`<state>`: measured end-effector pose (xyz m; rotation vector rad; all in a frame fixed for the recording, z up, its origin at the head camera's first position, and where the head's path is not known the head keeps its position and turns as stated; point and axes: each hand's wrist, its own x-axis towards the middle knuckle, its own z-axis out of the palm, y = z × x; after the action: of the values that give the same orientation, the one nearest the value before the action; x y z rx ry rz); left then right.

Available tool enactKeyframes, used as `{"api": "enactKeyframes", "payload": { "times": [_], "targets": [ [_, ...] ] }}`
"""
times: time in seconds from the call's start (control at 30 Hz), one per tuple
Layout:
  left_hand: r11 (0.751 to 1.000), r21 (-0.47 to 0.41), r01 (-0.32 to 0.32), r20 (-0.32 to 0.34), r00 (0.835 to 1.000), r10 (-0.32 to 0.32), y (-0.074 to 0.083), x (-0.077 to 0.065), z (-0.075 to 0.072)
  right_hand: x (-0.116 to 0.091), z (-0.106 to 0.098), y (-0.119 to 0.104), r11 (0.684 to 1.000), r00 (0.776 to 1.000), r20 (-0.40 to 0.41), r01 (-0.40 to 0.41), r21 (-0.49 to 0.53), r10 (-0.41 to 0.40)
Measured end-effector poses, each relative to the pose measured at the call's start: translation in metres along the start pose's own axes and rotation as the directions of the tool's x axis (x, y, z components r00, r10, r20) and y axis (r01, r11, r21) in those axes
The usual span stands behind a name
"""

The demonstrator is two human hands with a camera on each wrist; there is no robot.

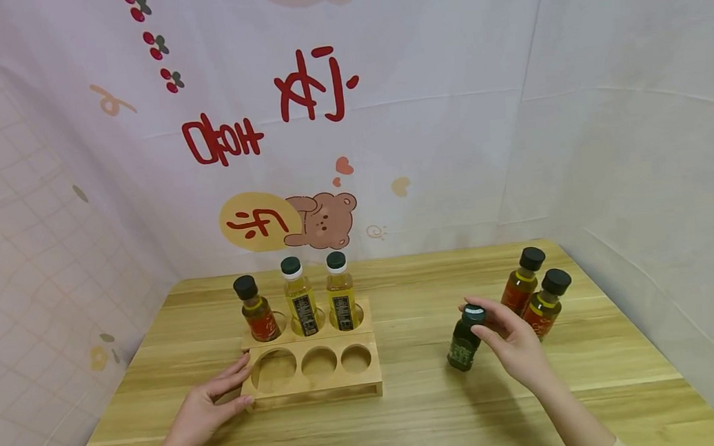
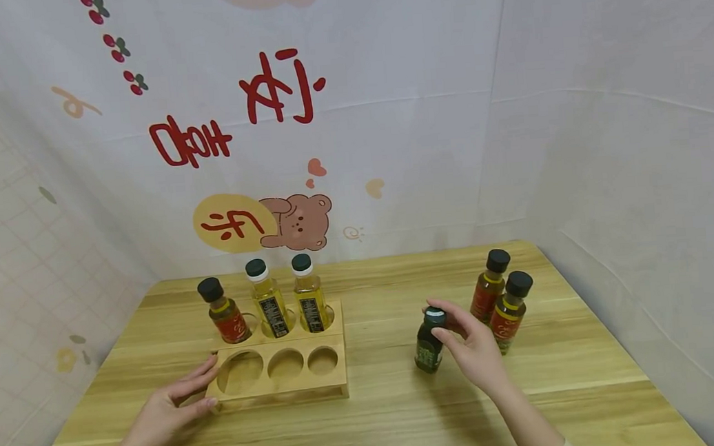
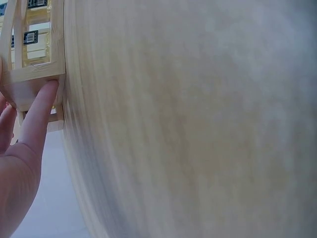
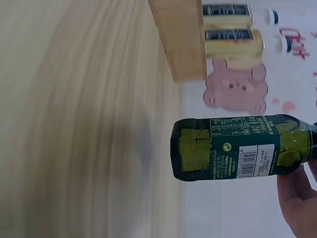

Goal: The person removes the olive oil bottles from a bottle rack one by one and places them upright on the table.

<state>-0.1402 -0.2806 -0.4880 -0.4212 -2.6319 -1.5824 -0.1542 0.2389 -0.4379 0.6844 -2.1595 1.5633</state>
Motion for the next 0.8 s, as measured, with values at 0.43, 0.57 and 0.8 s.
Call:
{"api": "enactKeyframes", "payload": {
  "times": [0.43,0.57,0.8],
  "targets": [
    [0.999,0.007,0.034,0.015,0.999,-0.034,0.001,0.0,-0.001,-0.026,-0.062,0.013,0.992,0.995,0.02,-0.096,-0.079,0.097],
    [0.999,0.01,0.034,0.013,0.999,-0.034,0.002,0.0,0.0,-0.033,-0.076,0.016,0.992,0.994,0.031,-0.099,-0.079,0.102],
    [1.0,0.001,0.007,0.003,1.0,-0.007,0.001,0.0,0.0,-0.044,-0.088,0.015,0.968,0.989,-0.072,-0.142,-0.206,0.13]
  ]
}}
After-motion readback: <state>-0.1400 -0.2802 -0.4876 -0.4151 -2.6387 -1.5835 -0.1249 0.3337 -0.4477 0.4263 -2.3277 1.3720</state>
